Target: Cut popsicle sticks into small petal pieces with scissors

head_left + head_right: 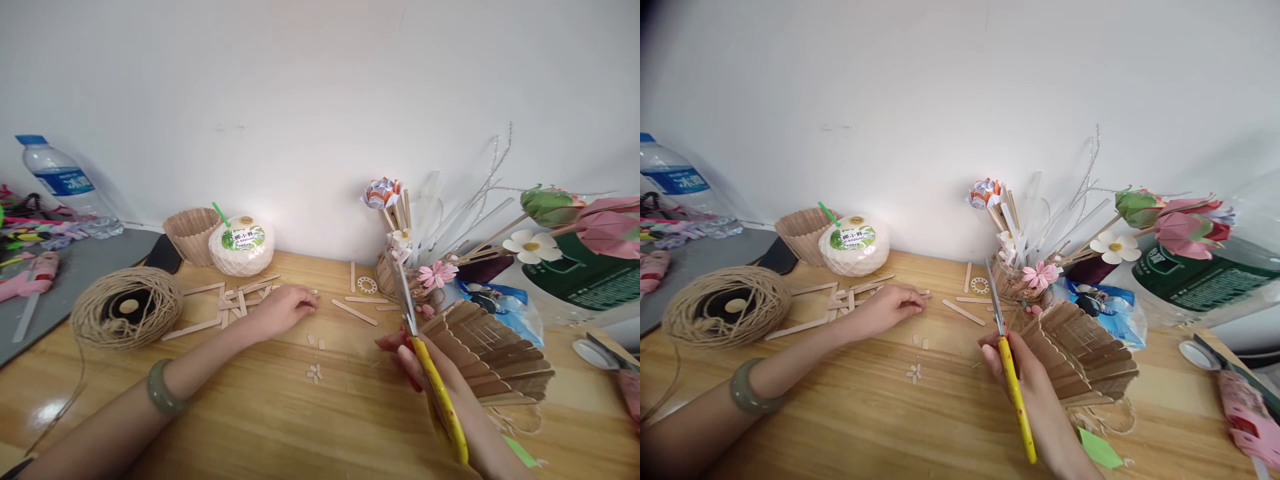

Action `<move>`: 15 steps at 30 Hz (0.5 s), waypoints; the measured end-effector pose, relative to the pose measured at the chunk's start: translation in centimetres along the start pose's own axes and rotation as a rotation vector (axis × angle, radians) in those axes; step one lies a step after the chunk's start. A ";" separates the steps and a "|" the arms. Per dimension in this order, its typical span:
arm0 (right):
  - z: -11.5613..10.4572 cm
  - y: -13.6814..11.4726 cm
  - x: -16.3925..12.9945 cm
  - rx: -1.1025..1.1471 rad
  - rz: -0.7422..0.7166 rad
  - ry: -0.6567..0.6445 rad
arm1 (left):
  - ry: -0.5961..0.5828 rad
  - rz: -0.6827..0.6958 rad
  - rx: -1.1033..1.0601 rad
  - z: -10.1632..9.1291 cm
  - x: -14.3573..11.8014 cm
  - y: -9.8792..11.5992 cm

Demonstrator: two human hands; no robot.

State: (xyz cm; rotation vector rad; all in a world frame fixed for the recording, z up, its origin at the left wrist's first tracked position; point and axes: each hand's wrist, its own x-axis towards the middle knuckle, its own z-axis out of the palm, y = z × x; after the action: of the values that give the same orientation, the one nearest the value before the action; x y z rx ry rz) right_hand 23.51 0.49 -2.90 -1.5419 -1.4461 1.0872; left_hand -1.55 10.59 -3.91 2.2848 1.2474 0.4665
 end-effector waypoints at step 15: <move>0.2 0.8 0.6 0.373 -0.002 0.147 | 0.099 -0.135 0.181 -4.0 1.1 -1.7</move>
State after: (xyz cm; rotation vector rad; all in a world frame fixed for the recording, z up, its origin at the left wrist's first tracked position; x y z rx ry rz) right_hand 23.63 1.04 -3.78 -1.3224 -1.0745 1.1415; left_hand -4.17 13.31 -1.56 2.3288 1.5388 0.4387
